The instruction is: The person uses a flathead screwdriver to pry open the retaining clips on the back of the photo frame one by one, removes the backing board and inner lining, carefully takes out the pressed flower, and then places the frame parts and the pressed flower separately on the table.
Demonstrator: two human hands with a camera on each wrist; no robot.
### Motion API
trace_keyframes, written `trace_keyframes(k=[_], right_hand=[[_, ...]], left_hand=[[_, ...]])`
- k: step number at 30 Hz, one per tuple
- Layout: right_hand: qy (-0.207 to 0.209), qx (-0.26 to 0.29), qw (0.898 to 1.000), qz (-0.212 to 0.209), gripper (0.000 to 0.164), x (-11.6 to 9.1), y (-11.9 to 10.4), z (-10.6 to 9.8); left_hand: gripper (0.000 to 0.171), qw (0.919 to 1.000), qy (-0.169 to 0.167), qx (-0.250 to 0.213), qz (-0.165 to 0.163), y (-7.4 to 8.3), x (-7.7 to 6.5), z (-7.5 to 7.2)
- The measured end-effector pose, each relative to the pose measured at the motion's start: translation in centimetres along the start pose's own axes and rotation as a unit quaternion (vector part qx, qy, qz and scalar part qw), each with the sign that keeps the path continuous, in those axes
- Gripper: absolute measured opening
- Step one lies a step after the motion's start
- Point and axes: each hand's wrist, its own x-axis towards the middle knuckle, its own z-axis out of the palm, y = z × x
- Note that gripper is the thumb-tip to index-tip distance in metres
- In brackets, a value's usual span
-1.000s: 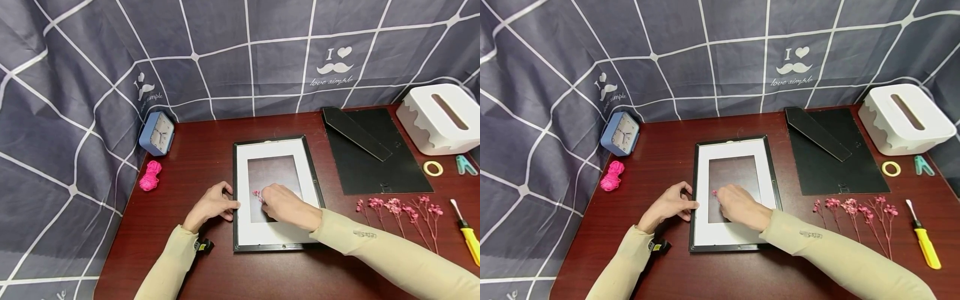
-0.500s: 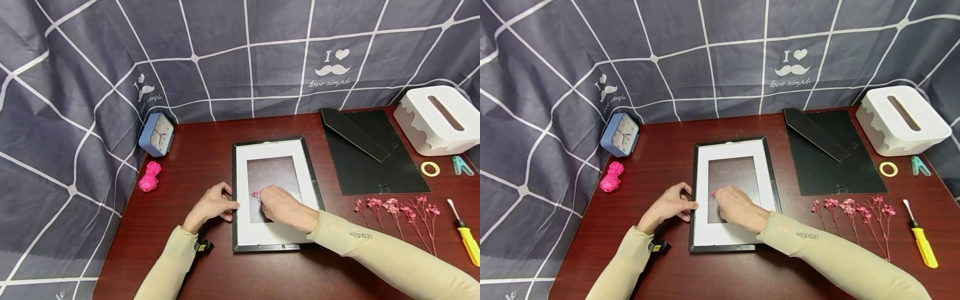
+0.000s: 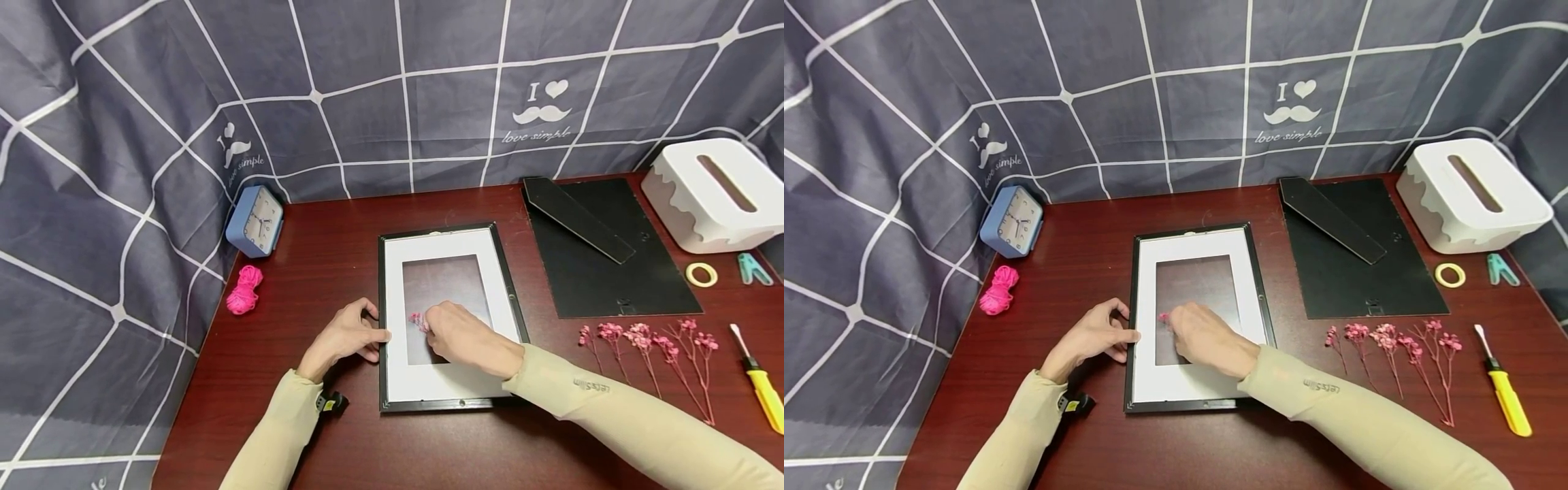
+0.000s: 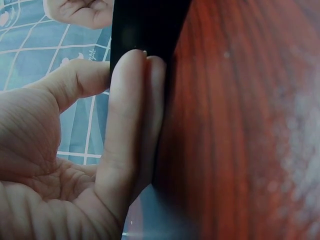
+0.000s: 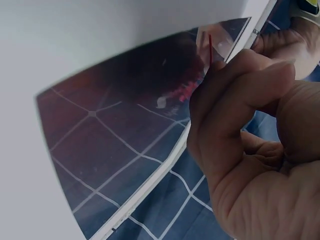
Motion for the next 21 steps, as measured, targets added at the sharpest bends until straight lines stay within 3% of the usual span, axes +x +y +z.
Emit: trace_keyframes(k=[9,16,21], right_hand=[[0.017,0.012,1.0,0.002,0.043,-0.6,0.4,-0.6],[0.029,0.08,0.996,0.022,0.042,-4.6,-4.5,-6.7],[0.052,0.084,0.995,0.03,0.027,-6.3,-5.2,-8.4]], left_hand=[[0.046,1.0,-0.003,-0.003,-0.001,0.0,0.0,0.0],[0.046,1.0,0.001,0.0,-0.001,-0.1,0.1,0.1],[0.046,1.0,0.004,0.003,-0.005,-0.1,0.1,0.1]])
